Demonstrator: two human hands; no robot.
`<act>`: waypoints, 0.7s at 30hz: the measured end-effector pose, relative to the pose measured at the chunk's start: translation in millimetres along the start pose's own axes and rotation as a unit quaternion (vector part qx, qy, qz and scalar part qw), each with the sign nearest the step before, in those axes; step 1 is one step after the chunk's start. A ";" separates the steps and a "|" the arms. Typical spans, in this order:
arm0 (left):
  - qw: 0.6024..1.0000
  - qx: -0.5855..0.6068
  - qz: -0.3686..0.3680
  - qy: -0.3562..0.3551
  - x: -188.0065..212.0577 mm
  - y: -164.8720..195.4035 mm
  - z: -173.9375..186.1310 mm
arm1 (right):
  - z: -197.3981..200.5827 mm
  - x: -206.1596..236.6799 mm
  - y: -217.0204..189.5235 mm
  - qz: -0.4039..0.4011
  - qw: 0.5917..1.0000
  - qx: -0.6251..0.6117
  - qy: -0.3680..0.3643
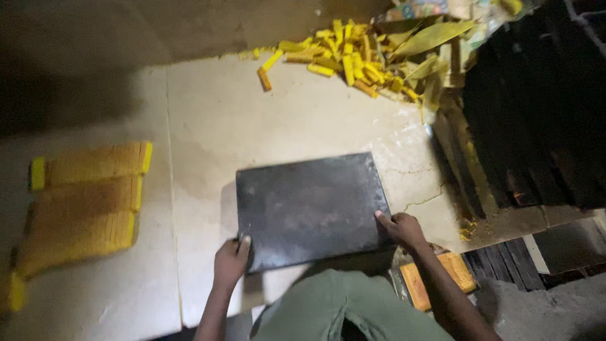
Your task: The person slices rectangular yellow sponge cake blocks into thin, even slices with a long knife on a tiled table, setting sliced pieces aside. They then handle a baking tray with a baked cake sheet, place a newspaper sheet on the table, and cut the large cake sheet into smaller rectangular pieces.
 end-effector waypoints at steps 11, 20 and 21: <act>0.973 0.159 0.167 -0.018 -16.7 -10.5 14.0 | 8.9 9.5 -6.2 -0.070 0.972 -0.214 -0.072; 0.982 0.106 0.131 -0.089 -34.3 27.8 38.5 | 26.8 -0.4 -26.9 0.016 0.976 -0.209 -0.052; 0.977 0.143 0.140 -0.071 -37.3 32.0 43.8 | 30.7 -3.5 -32.0 0.014 0.965 -0.254 -0.067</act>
Point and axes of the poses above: each hand's wrist, its own x-axis away from the middle knuckle, its own z-axis out of the back of the hand, y = z × x, the point moved 2 cm from there along -x, towards the middle knuckle, and after that the axes turned 10 degrees about -z, right-handed, at the moved point
